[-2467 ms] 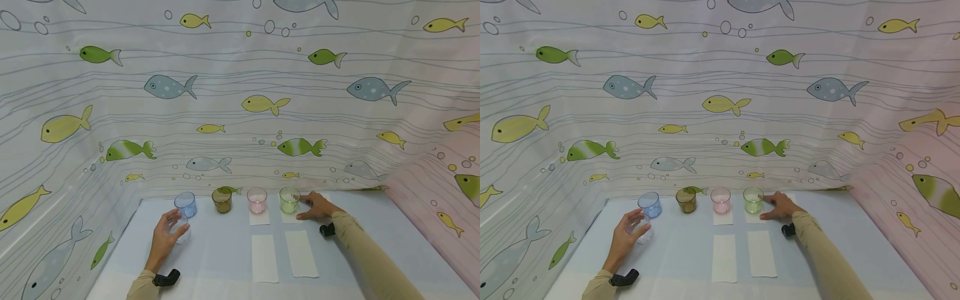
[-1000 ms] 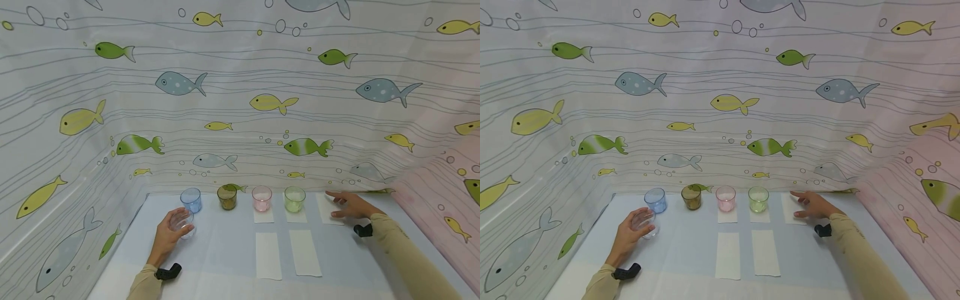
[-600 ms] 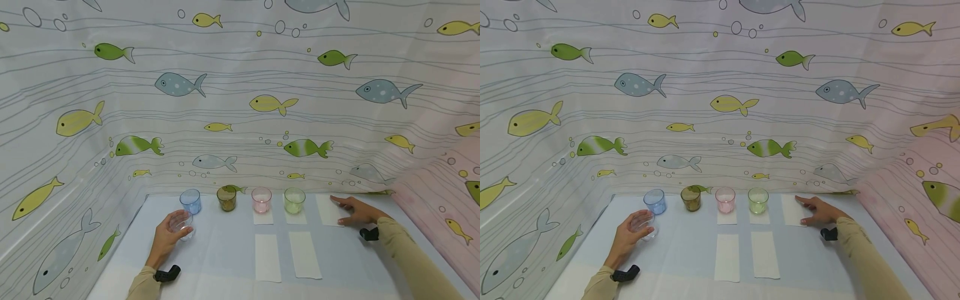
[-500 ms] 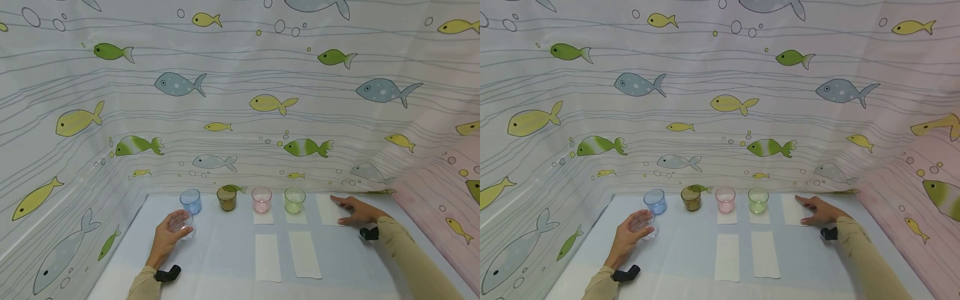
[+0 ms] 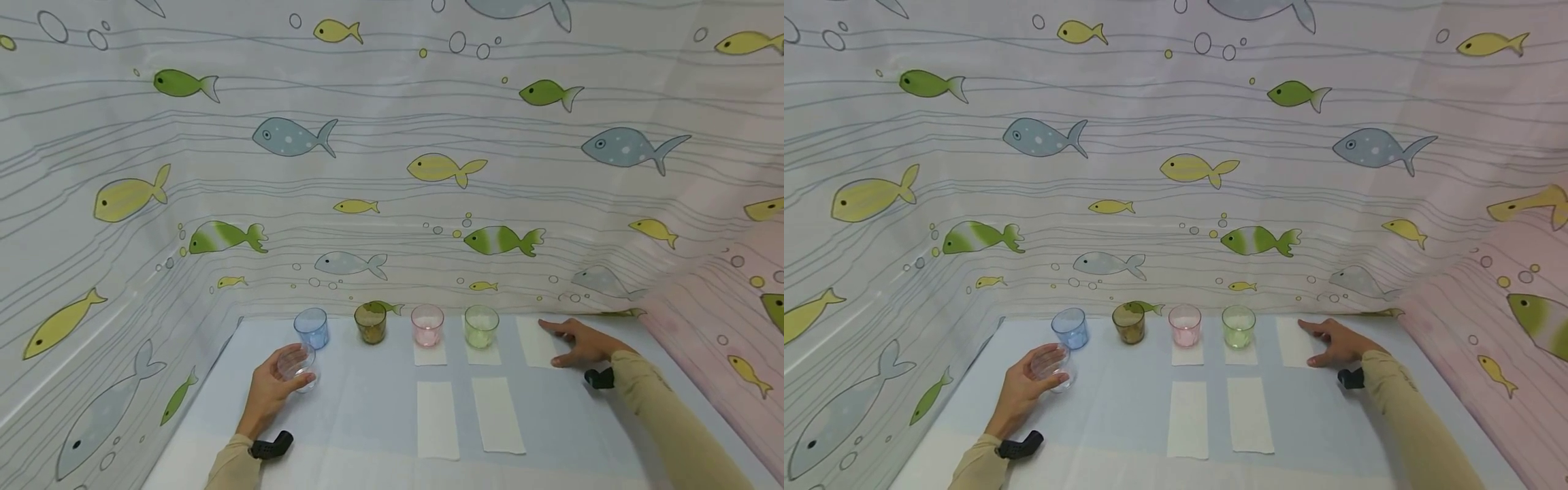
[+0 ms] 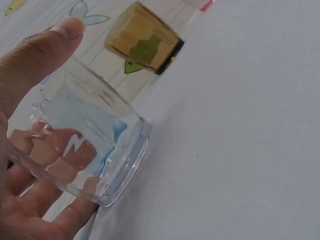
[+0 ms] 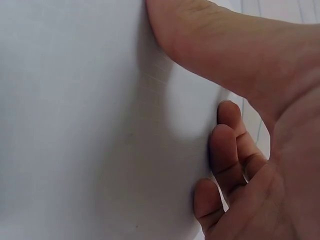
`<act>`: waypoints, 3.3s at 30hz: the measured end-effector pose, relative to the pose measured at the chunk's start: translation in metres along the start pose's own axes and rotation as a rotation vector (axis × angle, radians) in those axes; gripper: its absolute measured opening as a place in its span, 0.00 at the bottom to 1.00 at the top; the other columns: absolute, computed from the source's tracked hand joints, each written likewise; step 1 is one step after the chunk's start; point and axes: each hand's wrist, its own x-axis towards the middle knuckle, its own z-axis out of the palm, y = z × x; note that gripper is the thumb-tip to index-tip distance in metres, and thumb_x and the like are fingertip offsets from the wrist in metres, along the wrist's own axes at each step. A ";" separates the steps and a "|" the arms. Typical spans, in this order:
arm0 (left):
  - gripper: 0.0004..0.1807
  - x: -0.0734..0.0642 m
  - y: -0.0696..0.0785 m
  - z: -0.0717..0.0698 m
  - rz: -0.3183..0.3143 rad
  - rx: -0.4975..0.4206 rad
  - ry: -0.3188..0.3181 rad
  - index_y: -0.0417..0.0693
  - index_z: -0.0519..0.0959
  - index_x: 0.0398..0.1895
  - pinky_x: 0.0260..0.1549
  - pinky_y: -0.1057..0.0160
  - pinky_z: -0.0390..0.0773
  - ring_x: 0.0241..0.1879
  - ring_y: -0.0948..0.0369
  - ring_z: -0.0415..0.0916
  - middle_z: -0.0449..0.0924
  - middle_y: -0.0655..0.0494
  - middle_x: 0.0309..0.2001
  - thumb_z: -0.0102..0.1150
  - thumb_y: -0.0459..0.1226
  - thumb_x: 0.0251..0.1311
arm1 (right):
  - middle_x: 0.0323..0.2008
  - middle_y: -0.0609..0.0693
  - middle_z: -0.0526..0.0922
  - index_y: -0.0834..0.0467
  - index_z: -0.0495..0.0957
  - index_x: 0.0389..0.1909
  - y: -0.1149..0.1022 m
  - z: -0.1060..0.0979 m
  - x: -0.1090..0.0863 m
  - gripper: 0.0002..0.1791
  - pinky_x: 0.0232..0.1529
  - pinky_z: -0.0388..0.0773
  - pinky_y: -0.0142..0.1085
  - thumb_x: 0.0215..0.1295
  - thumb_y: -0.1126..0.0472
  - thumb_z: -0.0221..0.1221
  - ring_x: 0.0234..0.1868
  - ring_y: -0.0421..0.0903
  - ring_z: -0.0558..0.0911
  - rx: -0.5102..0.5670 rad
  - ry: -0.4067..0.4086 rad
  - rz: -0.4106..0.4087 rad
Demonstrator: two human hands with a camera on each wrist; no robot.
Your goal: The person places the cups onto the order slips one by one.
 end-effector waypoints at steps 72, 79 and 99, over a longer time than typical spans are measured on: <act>0.35 0.137 0.209 0.308 0.283 -0.204 -0.514 0.59 0.81 0.65 0.62 0.59 0.83 0.61 0.63 0.83 0.87 0.61 0.58 0.84 0.38 0.52 | 0.75 0.73 0.65 0.59 0.64 0.80 0.023 -0.004 0.031 0.57 0.70 0.70 0.67 0.52 0.46 0.82 0.68 0.69 0.71 0.086 0.019 0.015; 0.40 0.120 0.200 0.350 0.262 -0.111 -0.497 0.55 0.79 0.69 0.59 0.65 0.83 0.64 0.56 0.82 0.86 0.56 0.63 0.86 0.41 0.50 | 0.75 0.75 0.64 0.59 0.62 0.81 0.022 -0.006 0.031 0.57 0.70 0.69 0.69 0.54 0.47 0.81 0.72 0.75 0.67 0.089 -0.006 0.006; 0.43 0.093 0.168 0.436 0.051 -0.174 -0.445 0.54 0.75 0.73 0.73 0.59 0.73 0.72 0.63 0.74 0.81 0.60 0.69 0.84 0.38 0.52 | 0.57 0.64 0.77 0.61 0.81 0.58 0.032 -0.006 0.036 0.42 0.65 0.75 0.64 0.45 0.42 0.84 0.60 0.64 0.76 0.064 0.030 0.139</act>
